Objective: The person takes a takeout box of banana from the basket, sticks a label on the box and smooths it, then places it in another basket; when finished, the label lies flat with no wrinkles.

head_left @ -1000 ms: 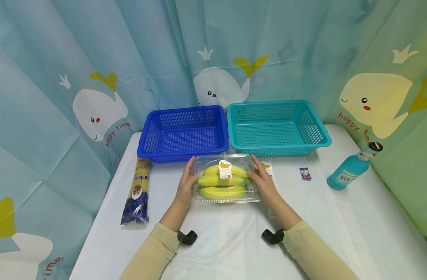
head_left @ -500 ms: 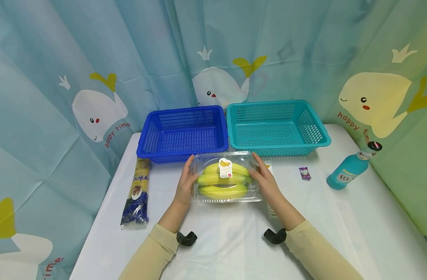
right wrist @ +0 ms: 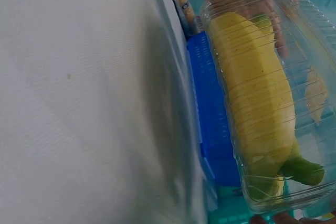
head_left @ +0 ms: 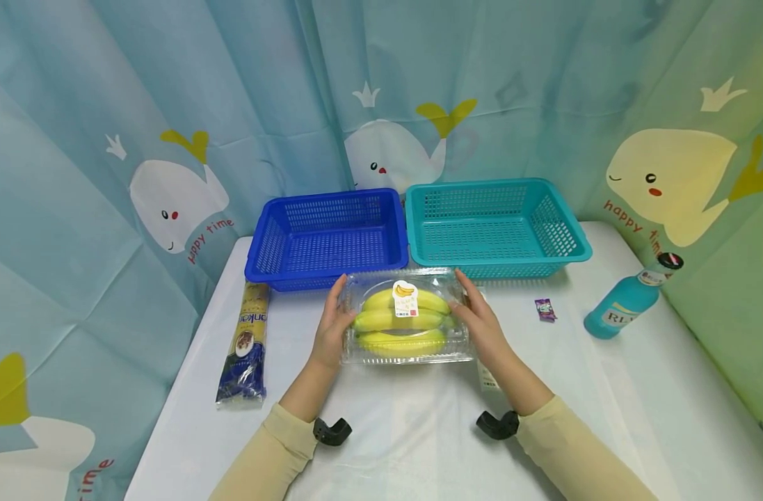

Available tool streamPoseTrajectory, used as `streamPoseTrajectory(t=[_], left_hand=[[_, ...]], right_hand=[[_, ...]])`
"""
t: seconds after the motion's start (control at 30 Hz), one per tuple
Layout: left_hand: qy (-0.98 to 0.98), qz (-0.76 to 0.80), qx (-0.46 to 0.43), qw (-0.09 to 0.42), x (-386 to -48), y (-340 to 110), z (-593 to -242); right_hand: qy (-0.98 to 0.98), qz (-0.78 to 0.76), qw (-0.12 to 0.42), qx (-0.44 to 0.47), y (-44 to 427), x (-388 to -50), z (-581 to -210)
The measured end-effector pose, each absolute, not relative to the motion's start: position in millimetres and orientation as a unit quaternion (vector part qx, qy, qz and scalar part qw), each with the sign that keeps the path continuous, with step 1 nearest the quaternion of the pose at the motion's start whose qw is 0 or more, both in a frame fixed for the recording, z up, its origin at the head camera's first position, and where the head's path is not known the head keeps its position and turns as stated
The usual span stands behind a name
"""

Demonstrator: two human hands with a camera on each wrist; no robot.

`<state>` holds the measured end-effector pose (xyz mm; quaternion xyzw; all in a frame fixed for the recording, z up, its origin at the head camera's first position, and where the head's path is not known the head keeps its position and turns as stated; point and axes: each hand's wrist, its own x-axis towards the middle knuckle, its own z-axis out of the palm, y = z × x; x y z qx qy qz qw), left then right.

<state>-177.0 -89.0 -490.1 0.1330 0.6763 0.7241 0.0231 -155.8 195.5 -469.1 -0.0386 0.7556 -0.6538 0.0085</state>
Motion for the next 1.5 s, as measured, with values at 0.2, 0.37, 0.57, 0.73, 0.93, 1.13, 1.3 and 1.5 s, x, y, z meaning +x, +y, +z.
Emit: streamPoseTrajectory(t=[0.2,0.37,0.57,0.73,0.93,1.13,1.3,1.5], left_hand=[[0.663,0.734,0.147,0.018,-176.7,-88.4,-477.9],[0.657,0.734,0.173,0.007,-178.9,-87.2,-468.4],[0.648,0.741,0.179,-0.001,-183.0,-83.4,-455.7],[0.645,0.746,0.167,-0.005,-190.1,-78.0,-445.4],[0.664,0.733,0.15,-0.008,-201.4,-70.2,-434.6],[0.695,0.707,0.132,-0.021,-216.2,-60.6,-426.0],[0.709,0.695,0.114,-0.025,-229.8,-52.9,-420.0],[0.728,0.675,0.107,-0.04,-246.5,-41.9,-415.1]], right_hand=[[0.763,-0.644,-0.007,-0.05,197.3,-154.9,-460.7],[0.766,-0.641,-0.015,-0.042,198.3,-154.8,-452.6],[0.762,-0.646,-0.022,-0.042,202.1,-157.4,-443.5],[0.76,-0.648,-0.036,-0.031,205.6,-161.6,-433.2],[0.757,-0.65,-0.056,-0.014,210.2,-169.0,-421.1],[0.764,-0.643,-0.063,-0.002,218.8,-179.3,-413.9],[0.768,-0.635,-0.081,0.015,225.7,-189.9,-408.6],[0.774,-0.623,-0.105,0.032,233.5,-202.6,-403.7]])
